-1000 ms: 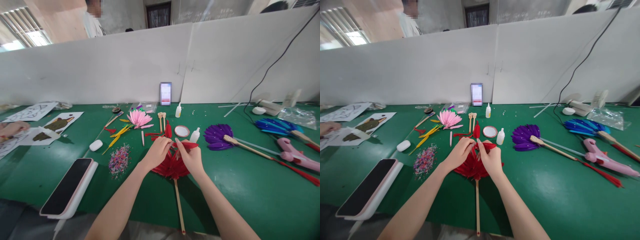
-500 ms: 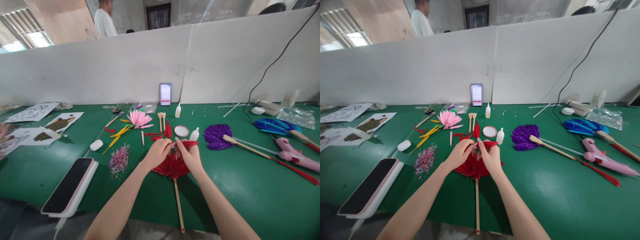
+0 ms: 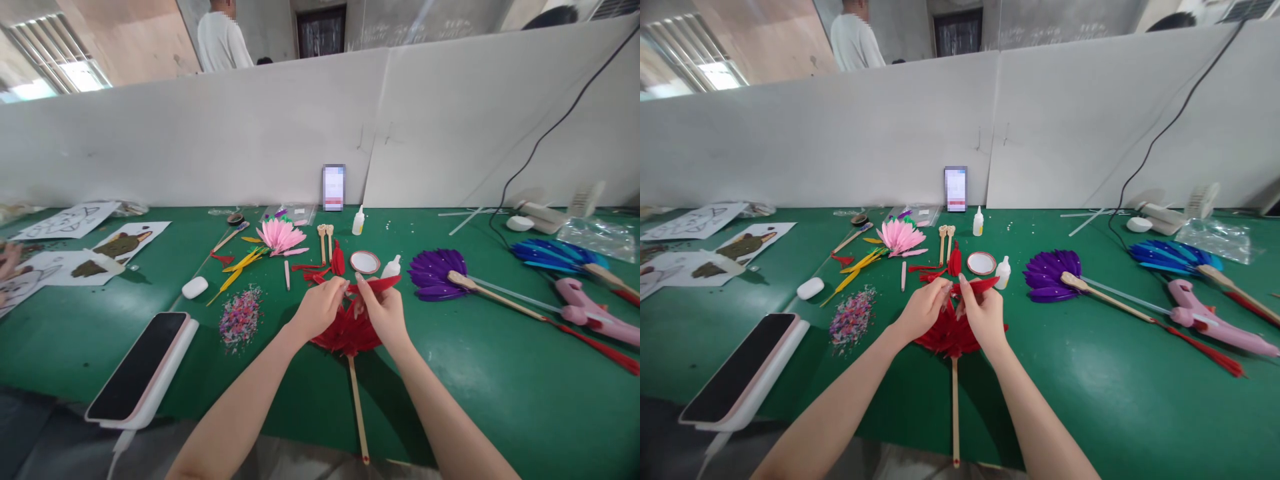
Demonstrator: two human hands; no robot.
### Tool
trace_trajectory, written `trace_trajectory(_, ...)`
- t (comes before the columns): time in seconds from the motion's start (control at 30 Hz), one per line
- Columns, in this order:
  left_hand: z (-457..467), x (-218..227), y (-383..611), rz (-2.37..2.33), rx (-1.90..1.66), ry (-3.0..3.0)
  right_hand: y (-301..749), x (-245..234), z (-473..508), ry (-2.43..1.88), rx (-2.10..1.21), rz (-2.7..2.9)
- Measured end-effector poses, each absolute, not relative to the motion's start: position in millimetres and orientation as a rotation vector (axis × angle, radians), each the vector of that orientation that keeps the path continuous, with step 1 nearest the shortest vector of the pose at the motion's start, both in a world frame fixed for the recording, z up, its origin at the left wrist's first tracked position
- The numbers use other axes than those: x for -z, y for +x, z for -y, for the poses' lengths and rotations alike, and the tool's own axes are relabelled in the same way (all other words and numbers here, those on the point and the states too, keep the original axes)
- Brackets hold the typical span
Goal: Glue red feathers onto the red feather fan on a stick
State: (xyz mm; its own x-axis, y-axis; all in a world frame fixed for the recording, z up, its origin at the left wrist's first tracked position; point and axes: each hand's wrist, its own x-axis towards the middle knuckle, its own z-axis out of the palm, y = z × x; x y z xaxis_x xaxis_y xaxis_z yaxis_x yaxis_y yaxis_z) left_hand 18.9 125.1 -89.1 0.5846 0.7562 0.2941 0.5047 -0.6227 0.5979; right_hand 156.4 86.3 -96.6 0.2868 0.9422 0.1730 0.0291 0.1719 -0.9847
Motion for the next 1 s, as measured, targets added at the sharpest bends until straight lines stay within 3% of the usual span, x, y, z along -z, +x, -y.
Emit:
trace_trajectory(0.33,-132,92,17,-0.994,-1.083,2.194,154,92,-83,-1.206,-0.801,0.996)
trace_trajectory(1.0,-130,95,19,-1.060,-0.948,2.247,143,98,-81,-1.164,-0.836,1.042)
